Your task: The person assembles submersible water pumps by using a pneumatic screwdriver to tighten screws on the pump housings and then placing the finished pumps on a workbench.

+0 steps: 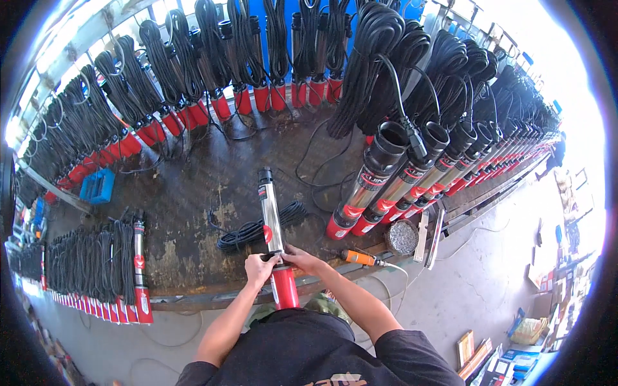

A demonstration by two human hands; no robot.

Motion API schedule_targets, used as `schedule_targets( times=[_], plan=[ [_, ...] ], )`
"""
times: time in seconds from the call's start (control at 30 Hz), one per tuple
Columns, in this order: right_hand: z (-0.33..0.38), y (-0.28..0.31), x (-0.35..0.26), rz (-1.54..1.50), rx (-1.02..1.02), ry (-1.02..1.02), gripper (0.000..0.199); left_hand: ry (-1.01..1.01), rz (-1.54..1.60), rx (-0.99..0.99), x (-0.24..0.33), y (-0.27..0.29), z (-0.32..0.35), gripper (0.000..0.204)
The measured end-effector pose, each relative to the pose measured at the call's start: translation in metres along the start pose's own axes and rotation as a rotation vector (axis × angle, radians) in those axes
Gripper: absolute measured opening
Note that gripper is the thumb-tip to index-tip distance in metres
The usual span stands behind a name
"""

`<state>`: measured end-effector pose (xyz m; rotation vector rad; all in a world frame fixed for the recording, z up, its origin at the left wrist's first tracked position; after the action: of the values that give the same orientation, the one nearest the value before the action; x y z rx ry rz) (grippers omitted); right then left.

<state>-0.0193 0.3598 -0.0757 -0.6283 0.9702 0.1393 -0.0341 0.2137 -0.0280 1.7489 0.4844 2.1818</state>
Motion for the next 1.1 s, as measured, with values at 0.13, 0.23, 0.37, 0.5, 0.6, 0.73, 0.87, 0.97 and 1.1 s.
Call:
schedule_targets(
  times=[0.13, 0.23, 0.37, 0.5, 0.6, 0.73, 0.87, 0.97, 1.1],
  plan=[
    [0.0, -0.001, -0.01, 0.226, 0.098, -0.002, 0.058, -0.024, 0.071, 0.149, -0.004, 0.009, 0.021, 0.028],
    [-0.017, 0.027, 0.003, 0.679, 0.201, 0.014, 0.049, 0.025, 0.361, 0.209, 0.012, 0.003, 0.036, 0.02],
    [-0.028, 0.017, 0.003, 1.005, 0.219, 0.003, 0.044, -0.081, 0.217, 0.423, 0.012, -0.003, 0.047, 0.026],
    [-0.026, 0.015, -0.001, 0.965, 0.229, -0.062, 0.055, -0.418, -0.144, 0.605, 0.046, 0.001, 0.067, 0.028],
    [-0.016, 0.003, -0.013, 1.086, 0.183, -0.069, 0.056, 0.05, 0.36, 0.111, 0.021, -0.011, 0.054, 0.055],
    [-0.018, 0.014, -0.007, 0.954, 0.274, -0.139, 0.055, -0.045, 0.155, 0.191, 0.017, -0.017, 0.059, 0.074],
    [-0.014, 0.015, -0.011, 0.951, 0.271, -0.154, 0.054, -0.215, -0.406, 0.189, 0.042, -0.039, 0.064, 0.096],
    [-0.02, 0.03, -0.003, 0.872, 0.271, -0.054, 0.053, -0.214, -0.702, 0.073, 0.053, -0.049, 0.057, 0.099],
    [-0.012, 0.032, 0.006, 0.389, 0.2, -0.081, 0.049, -0.264, -1.129, -0.057, 0.07, -0.063, 0.057, 0.099]
  ],
)
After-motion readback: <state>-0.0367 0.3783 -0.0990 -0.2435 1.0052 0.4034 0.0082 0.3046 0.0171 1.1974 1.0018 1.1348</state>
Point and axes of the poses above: each hand's wrist, its own z-axis away from the middle knuckle, its own y-axis out of the back of the hand, x = y × z, the point moved 10 cm from there along -z, towards the middle knuckle, and after that the axes turned 8 degrees about z, right-handed, at the moved point
